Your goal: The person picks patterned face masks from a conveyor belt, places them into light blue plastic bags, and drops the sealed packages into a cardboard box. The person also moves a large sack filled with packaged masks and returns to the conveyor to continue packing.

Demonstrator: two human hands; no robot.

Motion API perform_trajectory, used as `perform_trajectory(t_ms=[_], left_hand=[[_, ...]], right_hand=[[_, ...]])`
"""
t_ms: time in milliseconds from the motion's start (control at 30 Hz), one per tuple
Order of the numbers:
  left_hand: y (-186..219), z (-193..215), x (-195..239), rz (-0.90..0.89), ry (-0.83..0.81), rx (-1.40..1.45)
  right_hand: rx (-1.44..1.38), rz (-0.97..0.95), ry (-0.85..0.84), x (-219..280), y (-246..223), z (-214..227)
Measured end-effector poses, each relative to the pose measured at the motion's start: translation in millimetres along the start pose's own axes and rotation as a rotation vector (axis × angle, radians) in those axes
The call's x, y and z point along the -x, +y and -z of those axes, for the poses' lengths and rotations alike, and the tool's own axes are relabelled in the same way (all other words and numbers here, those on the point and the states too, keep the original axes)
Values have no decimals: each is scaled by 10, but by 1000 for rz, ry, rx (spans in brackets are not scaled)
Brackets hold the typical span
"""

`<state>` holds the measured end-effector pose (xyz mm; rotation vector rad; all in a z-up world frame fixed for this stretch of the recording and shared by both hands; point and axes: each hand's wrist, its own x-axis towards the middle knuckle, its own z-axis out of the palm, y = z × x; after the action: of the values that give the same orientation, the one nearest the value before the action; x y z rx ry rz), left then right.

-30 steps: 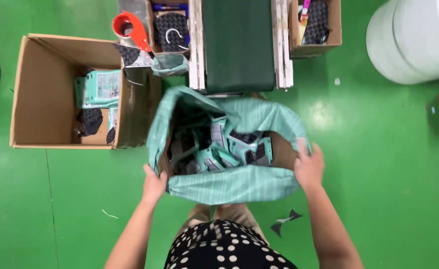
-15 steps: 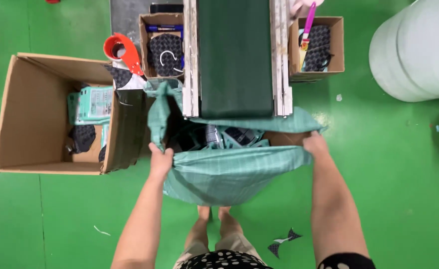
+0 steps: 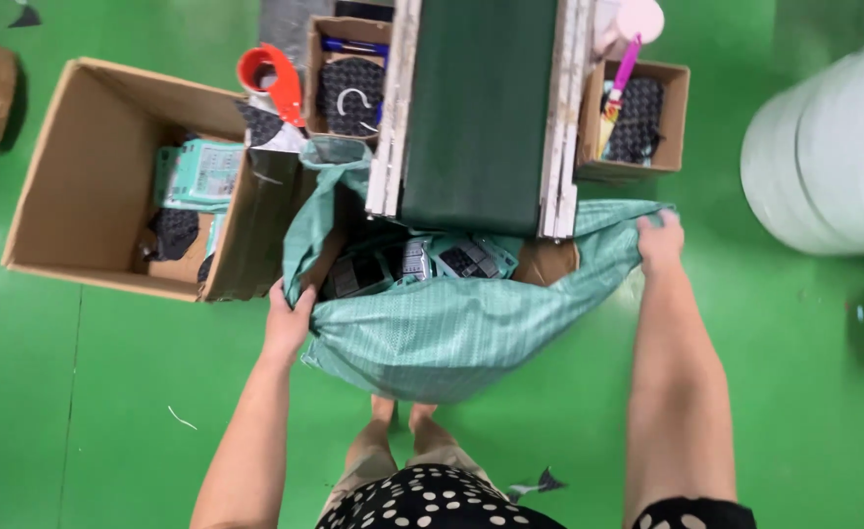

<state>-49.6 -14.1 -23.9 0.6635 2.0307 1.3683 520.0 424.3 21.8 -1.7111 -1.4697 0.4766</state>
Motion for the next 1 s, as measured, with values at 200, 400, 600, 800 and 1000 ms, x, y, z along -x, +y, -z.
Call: perform_trajectory(t_ms=[200, 400, 600, 800, 1000], left_hand=[[-42, 183, 536, 82, 71, 267], [-1499, 713, 1375, 66, -76, -188], [-2900, 1436, 2782, 463, -359, -595], [-4055, 2227, 3525, 691, -209, -404], [-4484, 3423, 2977, 673, 43, 289]], right_hand=[[52, 361, -77, 749, -593, 360], [-24, 720, -36, 2318, -1399, 563], [-160, 918, -490, 4168, -1990, 133], [227, 995, -1588, 5630, -3188, -722], [612, 1360, -1717, 6964, -3834, -2447]])
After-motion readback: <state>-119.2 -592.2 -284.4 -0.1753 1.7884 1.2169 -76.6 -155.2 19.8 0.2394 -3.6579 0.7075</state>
